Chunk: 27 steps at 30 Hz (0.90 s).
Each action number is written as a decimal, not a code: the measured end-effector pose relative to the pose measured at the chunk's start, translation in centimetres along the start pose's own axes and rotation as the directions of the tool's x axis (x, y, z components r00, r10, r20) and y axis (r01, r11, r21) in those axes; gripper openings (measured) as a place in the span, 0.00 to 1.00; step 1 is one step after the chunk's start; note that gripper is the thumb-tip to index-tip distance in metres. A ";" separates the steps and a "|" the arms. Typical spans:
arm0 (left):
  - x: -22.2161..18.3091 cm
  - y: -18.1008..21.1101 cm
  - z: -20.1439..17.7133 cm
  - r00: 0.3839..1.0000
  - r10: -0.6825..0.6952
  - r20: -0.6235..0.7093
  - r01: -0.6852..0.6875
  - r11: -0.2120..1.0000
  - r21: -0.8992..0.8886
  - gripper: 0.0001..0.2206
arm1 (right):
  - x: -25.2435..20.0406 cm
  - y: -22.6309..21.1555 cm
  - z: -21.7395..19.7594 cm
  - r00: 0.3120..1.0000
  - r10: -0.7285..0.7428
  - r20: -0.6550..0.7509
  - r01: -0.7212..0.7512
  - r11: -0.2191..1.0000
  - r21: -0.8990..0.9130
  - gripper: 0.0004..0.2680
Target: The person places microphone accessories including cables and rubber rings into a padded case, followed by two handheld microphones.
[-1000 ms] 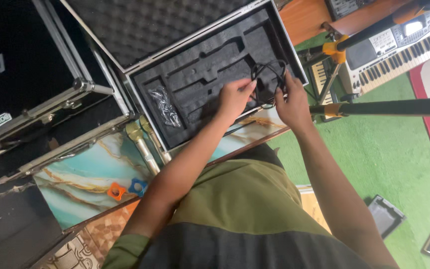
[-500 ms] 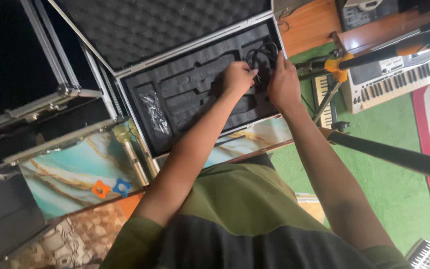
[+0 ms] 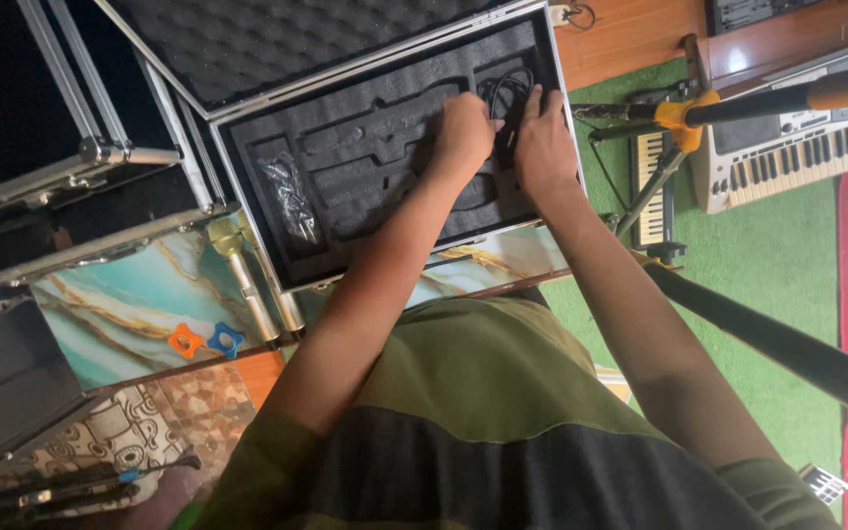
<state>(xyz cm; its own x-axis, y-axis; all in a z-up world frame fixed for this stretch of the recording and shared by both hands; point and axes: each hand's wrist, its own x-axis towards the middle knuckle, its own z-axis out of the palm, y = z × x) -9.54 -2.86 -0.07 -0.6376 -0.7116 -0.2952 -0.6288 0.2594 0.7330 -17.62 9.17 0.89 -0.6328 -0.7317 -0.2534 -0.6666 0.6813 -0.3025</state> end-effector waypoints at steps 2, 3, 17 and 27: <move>-0.3 -0.1 -0.1 1.000 -0.025 0.006 0.025 1.000 0.014 0.10 | -0.2 -0.2 0.4 1.000 0.029 0.006 -0.029 0.999 -0.019 0.22; -0.3 0.0 0.0 1.000 -0.002 -0.010 0.002 0.999 0.038 0.10 | -0.1 -0.2 0.7 1.000 0.000 -0.011 0.000 0.999 -0.052 0.21; -0.2 -2.0 -0.6 0.975 0.168 0.147 -0.184 0.977 0.105 0.13 | -2.5 0.9 -0.1 0.935 -0.190 -0.298 0.186 0.982 -0.042 0.15; -2.4 1.3 -2.3 0.972 0.157 0.173 -0.218 0.876 0.430 0.17 | -4.5 -0.7 -2.2 0.997 -0.026 -0.079 0.016 0.992 -0.125 0.22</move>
<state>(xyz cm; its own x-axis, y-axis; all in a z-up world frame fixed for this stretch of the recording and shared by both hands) -7.76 -2.32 3.04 -0.7954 -0.5386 -0.2778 -0.6036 0.6630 0.4429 -15.18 12.03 4.27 -0.6446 -0.7449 -0.1722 -0.7204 0.6672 -0.1895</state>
